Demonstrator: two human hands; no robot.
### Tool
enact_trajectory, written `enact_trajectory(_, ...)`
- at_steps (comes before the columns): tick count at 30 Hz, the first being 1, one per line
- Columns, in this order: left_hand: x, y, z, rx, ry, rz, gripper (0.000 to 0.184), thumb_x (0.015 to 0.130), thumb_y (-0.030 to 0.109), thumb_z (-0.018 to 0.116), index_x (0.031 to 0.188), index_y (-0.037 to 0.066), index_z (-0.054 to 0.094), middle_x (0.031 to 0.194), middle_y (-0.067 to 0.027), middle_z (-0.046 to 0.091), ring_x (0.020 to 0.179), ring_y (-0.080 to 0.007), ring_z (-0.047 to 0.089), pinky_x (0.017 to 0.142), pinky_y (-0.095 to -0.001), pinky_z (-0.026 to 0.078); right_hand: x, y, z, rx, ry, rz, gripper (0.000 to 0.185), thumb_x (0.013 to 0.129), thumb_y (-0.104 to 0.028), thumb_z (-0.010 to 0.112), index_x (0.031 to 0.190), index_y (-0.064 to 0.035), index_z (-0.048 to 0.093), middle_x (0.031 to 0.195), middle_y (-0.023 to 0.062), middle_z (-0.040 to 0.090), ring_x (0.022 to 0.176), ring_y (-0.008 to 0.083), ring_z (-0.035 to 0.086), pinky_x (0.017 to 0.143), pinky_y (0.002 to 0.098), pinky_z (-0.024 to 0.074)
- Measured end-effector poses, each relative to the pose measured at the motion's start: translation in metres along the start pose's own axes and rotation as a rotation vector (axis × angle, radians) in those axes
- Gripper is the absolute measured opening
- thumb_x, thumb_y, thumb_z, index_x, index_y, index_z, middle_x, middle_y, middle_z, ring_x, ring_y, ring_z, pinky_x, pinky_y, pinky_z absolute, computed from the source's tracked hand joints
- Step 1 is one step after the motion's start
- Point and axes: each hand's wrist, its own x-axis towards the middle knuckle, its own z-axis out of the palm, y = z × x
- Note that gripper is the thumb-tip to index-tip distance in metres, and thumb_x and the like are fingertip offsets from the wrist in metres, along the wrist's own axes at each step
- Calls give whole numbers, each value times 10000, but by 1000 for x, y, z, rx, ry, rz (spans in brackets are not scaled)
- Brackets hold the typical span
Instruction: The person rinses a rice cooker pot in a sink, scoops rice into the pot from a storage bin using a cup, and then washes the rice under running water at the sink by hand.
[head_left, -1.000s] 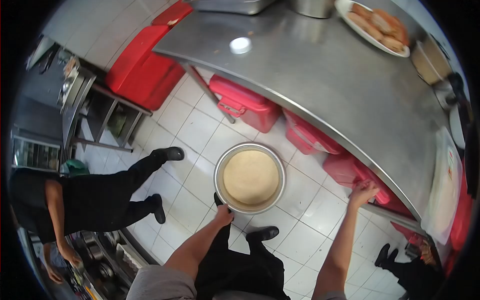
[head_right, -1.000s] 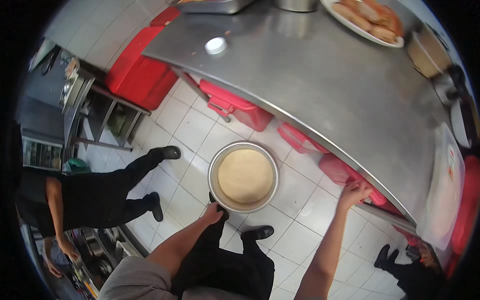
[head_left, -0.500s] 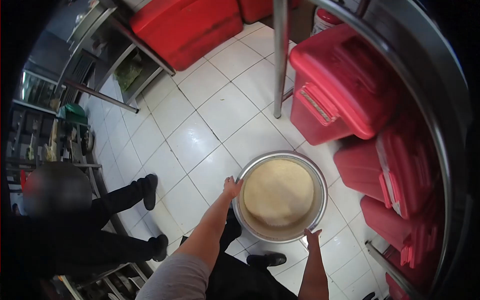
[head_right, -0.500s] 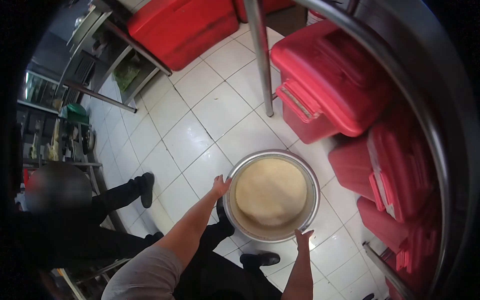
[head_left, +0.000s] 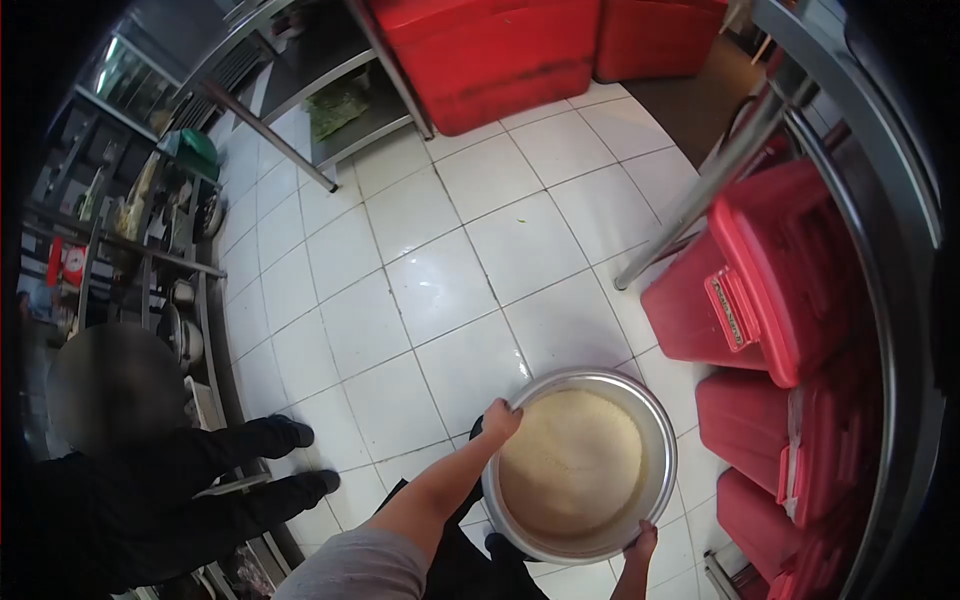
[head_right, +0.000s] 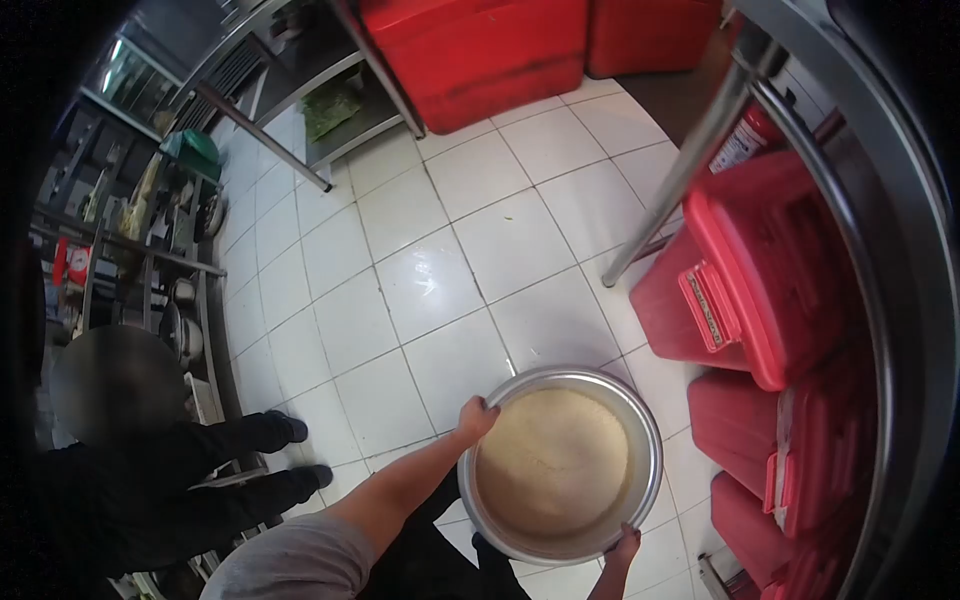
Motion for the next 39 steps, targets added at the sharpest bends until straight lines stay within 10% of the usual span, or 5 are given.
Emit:
enact_trajectory(6,-76,-9,-100,-132,-107,-53,568,680,394,641,1021,-55,574,934,-239,614,908,-337,599,779,-377,469,-169,-91,21,-9,-25,91,137,751,-60,579,888,-42,582,817,77,522,762,242,520,677,373,456)
enact_trajectory(15,-203,47,-384,-635,-196,-14,415,723,248,674,1013,-38,591,880,-126,642,777,-199,619,716,-316,496,-393,-283,178,-414,-271,-365,176,751,-111,615,886,-24,542,839,85,552,769,182,526,643,323,458)
enact_trajectory(29,-290,65,-750,-1058,458,163,183,754,86,614,901,-18,582,801,-82,632,666,-156,599,620,-284,479,-629,-359,519,-434,-930,-629,325,667,40,499,989,39,535,851,110,605,730,200,594,652,305,480)
enact_trajectory(39,-366,-10,-776,-1265,1015,-43,274,762,108,569,1004,-19,549,860,-80,616,709,-153,587,659,-268,457,-726,-306,749,-727,-1583,-605,292,684,12,518,974,45,534,875,102,599,784,171,577,714,288,464)
